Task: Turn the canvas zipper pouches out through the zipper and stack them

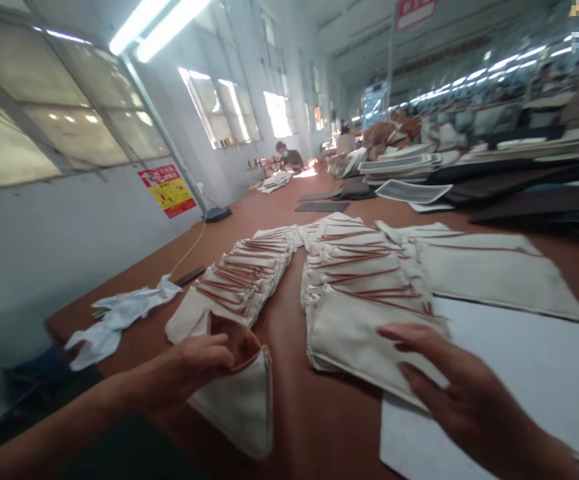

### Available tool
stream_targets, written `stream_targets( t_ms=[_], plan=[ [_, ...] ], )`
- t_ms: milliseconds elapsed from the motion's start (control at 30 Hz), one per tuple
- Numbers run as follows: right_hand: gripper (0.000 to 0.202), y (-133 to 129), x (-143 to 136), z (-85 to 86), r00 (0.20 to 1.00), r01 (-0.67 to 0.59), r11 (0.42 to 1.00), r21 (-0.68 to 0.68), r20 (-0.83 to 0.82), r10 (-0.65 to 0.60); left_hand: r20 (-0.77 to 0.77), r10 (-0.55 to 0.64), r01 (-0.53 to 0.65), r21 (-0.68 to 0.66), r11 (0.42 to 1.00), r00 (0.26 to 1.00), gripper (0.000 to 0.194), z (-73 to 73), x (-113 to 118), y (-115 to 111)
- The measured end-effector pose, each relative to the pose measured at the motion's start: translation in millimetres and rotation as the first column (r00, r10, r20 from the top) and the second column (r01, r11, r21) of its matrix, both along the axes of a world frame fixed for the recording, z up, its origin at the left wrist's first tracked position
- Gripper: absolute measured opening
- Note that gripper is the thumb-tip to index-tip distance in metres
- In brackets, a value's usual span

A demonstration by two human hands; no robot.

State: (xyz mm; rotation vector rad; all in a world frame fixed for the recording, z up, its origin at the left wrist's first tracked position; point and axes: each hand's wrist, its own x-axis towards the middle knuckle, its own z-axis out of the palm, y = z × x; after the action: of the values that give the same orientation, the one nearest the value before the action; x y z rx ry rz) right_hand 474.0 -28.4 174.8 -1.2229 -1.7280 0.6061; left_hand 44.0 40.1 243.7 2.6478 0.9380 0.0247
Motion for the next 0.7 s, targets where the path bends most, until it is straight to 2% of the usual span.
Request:
stream_targets(
  t_ms=[33, 67, 100, 133, 167, 200, 267, 333, 400, 500, 567, 633, 700],
  plan=[
    [0.041, -9.7, -17.4, 16.0, 0.991, -0.135, 0.991, -0.003, -0.025, 0.135, 0.030, -0.069, 0.071, -0.070, 0.995, 0.997, 0.021, 15.0, 15.6, -14.4],
    [0.044, -16.9, -35.4, 32.3, 0.953, -0.291, 0.956, -0.026, -0.099, 0.287, 0.115, -0.105, 0.127, -0.213, 0.969, 0.988, 0.022, 28.0, 29.4, -28.1],
    [0.049, -22.0, -52.0, 48.0, 0.878, -0.450, 0.891, -0.053, -0.209, 0.431, 0.185, -0.134, 0.185, -0.295, 0.937, 0.974, 0.023, 38.1, 40.7, -40.6],
    [0.059, -25.8, -66.1, 62.0, 0.776, -0.594, 0.803, -0.044, -0.294, 0.558, 0.226, -0.155, 0.228, -0.346, 0.910, 0.962, 0.025, 44.9, 49.6, -51.7],
    [0.067, -29.4, -77.0, 73.5, 0.709, -0.675, 0.736, -0.045, -0.317, 0.630, 0.278, -0.154, 0.259, -0.395, 0.882, 0.948, 0.025, 48.1, 56.1, -60.9],
    [0.077, -33.3, -84.7, 81.9, 0.667, -0.724, 0.687, -0.061, -0.319, 0.674, 0.327, -0.141, 0.278, -0.423, 0.862, 0.934, 0.025, 48.3, 60.6, -68.4],
    [0.092, -43.7, -93.0, 88.6, 0.636, -0.766, 0.625, -0.150, -0.322, 0.701, 0.424, -0.080, 0.300, -0.484, 0.822, 0.902, 0.025, 42.2, 66.0, -78.1],
    [0.092, -56.7, -96.5, 82.5, 0.643, -0.765, 0.571, -0.298, -0.394, 0.657, 0.477, -0.035, 0.316, -0.524, 0.791, 0.878, 0.026, 33.6, 68.7, -82.5],
    [0.081, -69.1, -98.7, 68.5, 0.672, -0.741, 0.516, -0.431, -0.491, 0.554, 0.467, -0.045, 0.321, -0.530, 0.785, 0.883, 0.022, 28.4, 69.9, -82.9],
    [0.076, -80.8, -99.4, 50.9, 0.707, -0.700, 0.506, -0.503, -0.585, 0.397, 0.424, -0.101, 0.322, -0.492, 0.808, 0.900, 0.016, 31.5, 69.1, -76.2],
    [0.071, -83.5, -97.7, 50.9, 0.724, -0.676, 0.528, -0.513, -0.595, 0.349, 0.391, -0.138, 0.321, -0.453, 0.832, 0.910, 0.015, 39.6, 67.7, -67.5],
    [0.060, -84.6, -96.3, 60.5, 0.775, -0.615, 0.602, -0.509, -0.531, 0.343, 0.332, -0.180, 0.313, -0.410, 0.856, 0.926, 0.013, 50.1, 66.9, -58.1],
    [0.049, -86.6, -98.0, 73.4, 0.848, -0.512, 0.720, -0.468, -0.408, 0.338, 0.228, -0.228, 0.301, -0.370, 0.879, 0.946, 0.011, 59.5, 68.3, -51.9]
  ],
)
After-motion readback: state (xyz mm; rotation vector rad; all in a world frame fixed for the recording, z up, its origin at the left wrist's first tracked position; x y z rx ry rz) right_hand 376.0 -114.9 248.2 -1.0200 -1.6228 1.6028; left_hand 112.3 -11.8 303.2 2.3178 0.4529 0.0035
